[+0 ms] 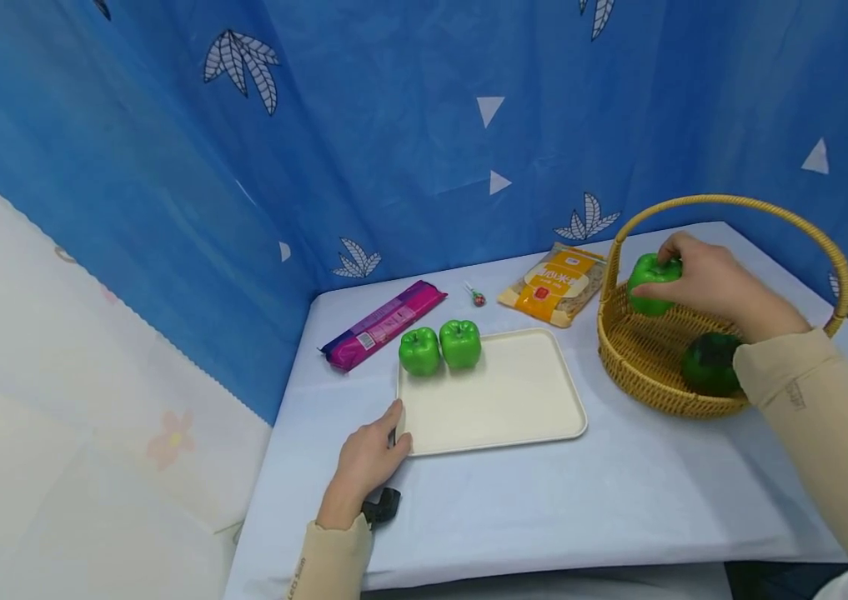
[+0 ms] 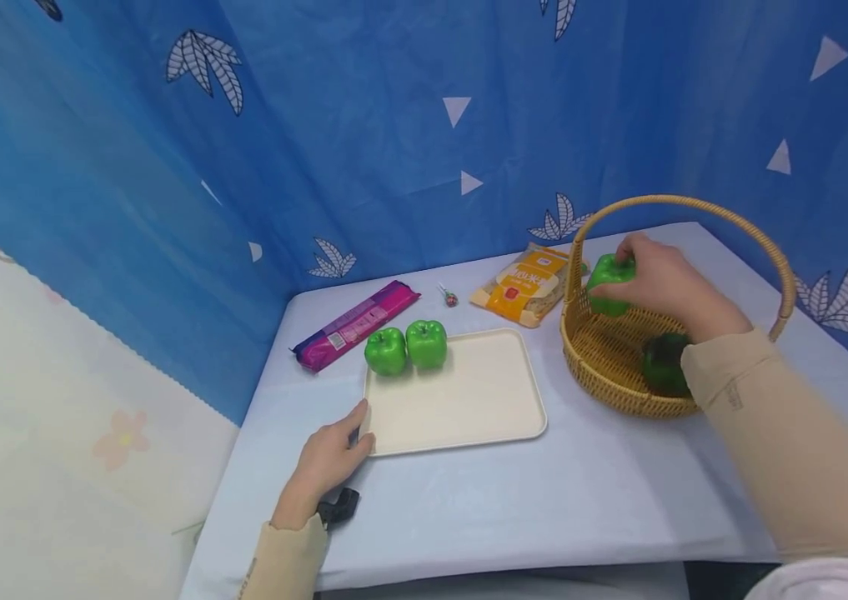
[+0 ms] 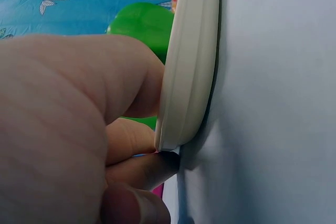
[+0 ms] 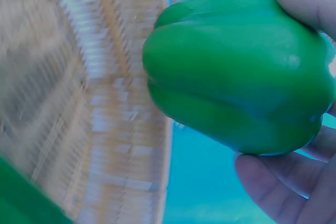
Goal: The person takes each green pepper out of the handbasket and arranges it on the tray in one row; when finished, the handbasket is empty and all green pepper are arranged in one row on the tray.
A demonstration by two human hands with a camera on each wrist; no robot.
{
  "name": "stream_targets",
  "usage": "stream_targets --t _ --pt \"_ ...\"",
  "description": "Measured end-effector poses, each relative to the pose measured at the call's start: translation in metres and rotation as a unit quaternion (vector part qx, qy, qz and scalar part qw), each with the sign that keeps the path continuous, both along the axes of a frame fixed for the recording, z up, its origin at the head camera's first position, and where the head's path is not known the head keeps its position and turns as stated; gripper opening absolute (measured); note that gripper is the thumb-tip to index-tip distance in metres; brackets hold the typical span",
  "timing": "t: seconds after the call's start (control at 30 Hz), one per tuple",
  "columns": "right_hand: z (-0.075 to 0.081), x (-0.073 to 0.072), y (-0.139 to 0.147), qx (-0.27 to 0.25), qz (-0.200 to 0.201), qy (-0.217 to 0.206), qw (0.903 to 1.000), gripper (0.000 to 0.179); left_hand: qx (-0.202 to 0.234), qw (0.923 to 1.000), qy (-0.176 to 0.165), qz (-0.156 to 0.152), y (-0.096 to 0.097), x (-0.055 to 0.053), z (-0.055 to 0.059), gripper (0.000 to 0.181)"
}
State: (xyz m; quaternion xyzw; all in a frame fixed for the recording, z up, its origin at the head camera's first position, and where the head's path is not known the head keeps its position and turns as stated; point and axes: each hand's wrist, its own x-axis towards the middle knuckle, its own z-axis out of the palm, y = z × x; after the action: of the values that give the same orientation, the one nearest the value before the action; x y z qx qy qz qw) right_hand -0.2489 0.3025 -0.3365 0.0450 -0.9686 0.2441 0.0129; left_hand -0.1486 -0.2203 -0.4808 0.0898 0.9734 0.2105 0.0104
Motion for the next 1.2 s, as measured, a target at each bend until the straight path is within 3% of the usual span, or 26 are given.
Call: stream_targets --t 0.2,0.3,0.47,0.63,0.83,1.2 --pt "0.015 0.015 -0.042 -0.011 0.056 0.026 0.998 0.075 -0.001 1.0 0.003 -0.003 0.002 0.0 0.001 0.065" --pt "0.014 0.016 -0.073 -0.033 0.087 0.026 0.9953 0.067 -0.002 1.0 0.007 -0.006 0.0 0.0 0.0 0.065" --pt "-0.009 0.001 -0.126 -0.068 0.132 0.024 0.9887 0.056 -0.003 1.0 0.009 -0.003 -0.004 0.001 0.0 0.065" --pt "-0.04 -0.017 -0.163 -0.063 0.16 0.014 0.9851 0.055 0.001 0.9999 0.011 -0.005 -0.004 0.001 -0.003 0.064" --pt "-0.061 -0.028 -0.181 -0.049 0.166 0.005 0.9849 0.053 0.003 0.9999 0.008 -0.011 0.0 -0.001 -0.005 0.065" --pt "-0.075 -0.035 -0.197 -0.016 0.178 0.015 0.9839 0.054 -0.001 0.9998 0.015 -0.012 -0.001 -0.001 -0.002 0.064"
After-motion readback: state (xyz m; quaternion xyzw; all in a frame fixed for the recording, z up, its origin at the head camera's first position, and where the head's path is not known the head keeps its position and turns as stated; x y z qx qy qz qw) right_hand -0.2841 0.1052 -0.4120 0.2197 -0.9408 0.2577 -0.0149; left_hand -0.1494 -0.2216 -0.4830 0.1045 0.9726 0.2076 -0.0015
